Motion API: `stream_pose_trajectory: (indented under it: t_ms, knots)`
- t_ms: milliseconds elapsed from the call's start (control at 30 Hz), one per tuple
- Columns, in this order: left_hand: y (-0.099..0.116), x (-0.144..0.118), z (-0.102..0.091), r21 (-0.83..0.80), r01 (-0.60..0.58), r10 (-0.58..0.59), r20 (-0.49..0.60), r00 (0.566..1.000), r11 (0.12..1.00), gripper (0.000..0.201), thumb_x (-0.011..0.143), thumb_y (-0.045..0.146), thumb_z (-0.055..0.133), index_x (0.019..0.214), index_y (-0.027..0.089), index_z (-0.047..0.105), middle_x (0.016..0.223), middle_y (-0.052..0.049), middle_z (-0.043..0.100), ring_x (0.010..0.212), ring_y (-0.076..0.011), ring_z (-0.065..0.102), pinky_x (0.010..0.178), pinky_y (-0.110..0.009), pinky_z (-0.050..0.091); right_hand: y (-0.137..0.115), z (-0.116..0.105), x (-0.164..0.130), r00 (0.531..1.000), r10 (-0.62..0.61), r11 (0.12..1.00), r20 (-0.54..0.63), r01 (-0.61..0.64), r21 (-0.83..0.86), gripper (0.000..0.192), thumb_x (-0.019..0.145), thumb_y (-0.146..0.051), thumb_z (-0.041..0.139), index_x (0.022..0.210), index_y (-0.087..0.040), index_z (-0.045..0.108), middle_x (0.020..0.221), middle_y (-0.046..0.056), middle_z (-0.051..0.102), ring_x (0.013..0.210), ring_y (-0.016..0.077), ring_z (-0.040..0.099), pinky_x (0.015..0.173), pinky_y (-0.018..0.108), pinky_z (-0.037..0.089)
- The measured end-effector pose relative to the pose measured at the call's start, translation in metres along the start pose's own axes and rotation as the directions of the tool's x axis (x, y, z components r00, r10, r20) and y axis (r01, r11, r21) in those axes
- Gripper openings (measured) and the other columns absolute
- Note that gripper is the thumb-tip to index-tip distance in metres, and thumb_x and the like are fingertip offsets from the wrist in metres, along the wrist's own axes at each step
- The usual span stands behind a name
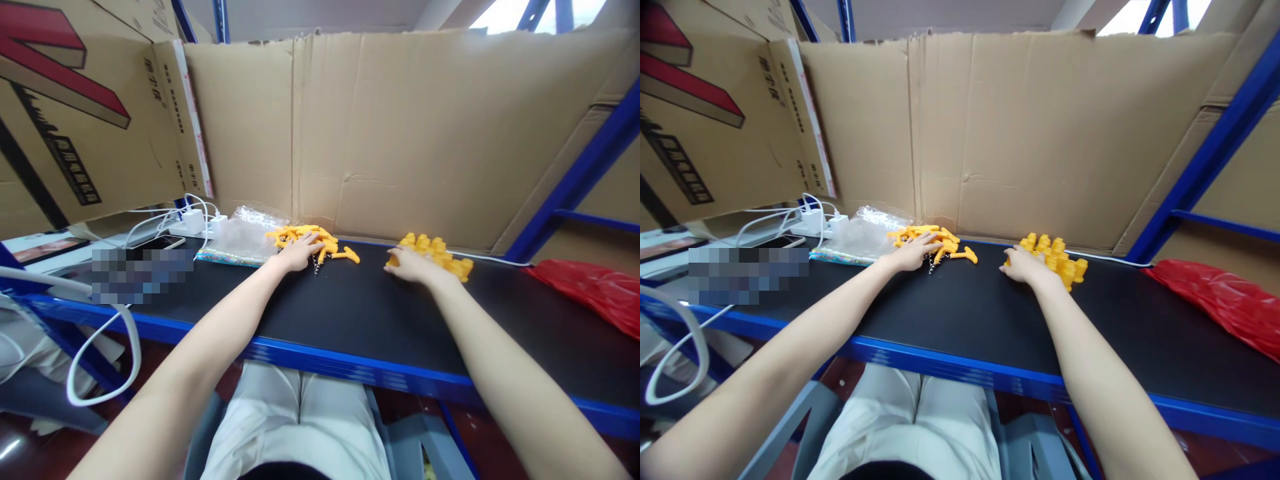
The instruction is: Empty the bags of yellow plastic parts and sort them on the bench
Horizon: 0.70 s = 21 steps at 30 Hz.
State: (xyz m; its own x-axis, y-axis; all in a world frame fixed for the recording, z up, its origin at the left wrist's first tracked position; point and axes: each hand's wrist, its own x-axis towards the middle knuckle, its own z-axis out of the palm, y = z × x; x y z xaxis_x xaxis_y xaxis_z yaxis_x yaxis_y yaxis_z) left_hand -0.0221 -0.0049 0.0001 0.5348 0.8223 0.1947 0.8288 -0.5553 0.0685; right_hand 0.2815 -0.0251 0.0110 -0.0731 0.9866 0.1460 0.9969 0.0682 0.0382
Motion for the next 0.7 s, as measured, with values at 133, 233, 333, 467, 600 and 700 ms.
stream_pose_trajectory:
  t_ms: [133,233,333,467,600,700]
  knots:
    - [0.0037,-0.0004,-0.0025,0.026,0.011,-0.008,-0.099,0.995,1.0,0.057,0.08,0.005,0.033,0.13,0.028,0.049,0.152,-0.004,0.026,0.141,-0.0233,0.017,0.109,-0.059,0.018,-0.0019,0.0005,0.0003,1.0,-0.01,1.0,0.002,0.01,0.017,0.049,0.083,-0.043,0.053,0.127,-0.023,0.054,0.143,0.016,0.039,0.127,0.0407,0.037,0.096,0.062,0.03]
    - [0.007,0.0015,-0.0044,0.048,0.04,-0.033,-0.142,0.989,0.998,0.047,0.086,0.011,0.033,0.124,0.028,0.055,0.149,-0.006,0.032,0.139,-0.0258,0.023,0.106,-0.062,0.02,-0.0016,0.0014,0.0006,1.0,-0.03,0.999,-0.001,0.03,0.031,0.049,0.082,-0.043,0.054,0.127,-0.023,0.054,0.143,0.017,0.039,0.128,0.0418,0.036,0.097,0.063,0.03]
    - [0.0073,0.0018,-0.0038,0.076,0.093,-0.078,-0.174,0.982,0.993,0.045,0.087,0.013,0.035,0.126,0.027,0.052,0.15,-0.009,0.028,0.138,-0.0275,0.023,0.105,-0.062,0.019,-0.0025,0.0009,-0.0001,0.999,-0.036,0.999,0.007,0.036,0.04,0.048,0.082,-0.042,0.054,0.127,-0.023,0.055,0.144,0.016,0.038,0.129,0.042,0.035,0.098,0.064,0.027]
    - [0.0056,0.002,-0.0009,0.101,0.113,-0.09,-0.212,0.973,0.988,0.045,0.088,0.014,0.035,0.128,0.027,0.05,0.148,-0.011,0.032,0.136,-0.0277,0.028,0.104,-0.061,0.019,-0.0058,-0.0012,-0.0021,0.999,-0.021,0.998,0.026,0.019,0.052,0.046,0.083,-0.038,0.054,0.127,-0.022,0.054,0.144,0.016,0.037,0.13,0.0407,0.034,0.1,0.066,0.022]
    - [0.0046,0.004,0.0007,0.123,0.142,-0.106,-0.262,0.959,0.982,0.038,0.09,0.021,0.036,0.123,0.026,0.053,0.137,-0.013,0.045,0.126,-0.0298,0.04,0.099,-0.056,0.026,-0.007,-0.0014,-0.0031,0.999,-0.034,0.997,0.013,0.033,0.072,0.045,0.083,-0.036,0.055,0.125,-0.02,0.056,0.143,0.016,0.039,0.13,0.0417,0.034,0.101,0.069,0.017]
    - [0.0039,0.0052,-0.0012,0.13,0.16,-0.12,-0.273,0.954,0.979,0.034,0.089,0.021,0.038,0.119,0.023,0.056,0.122,-0.014,0.054,0.116,-0.0301,0.048,0.095,-0.051,0.032,-0.0064,-0.0017,-0.0032,0.999,-0.037,0.996,-0.014,0.038,0.086,0.043,0.081,-0.035,0.058,0.122,-0.022,0.058,0.141,0.015,0.043,0.129,0.0418,0.035,0.102,0.069,0.014]
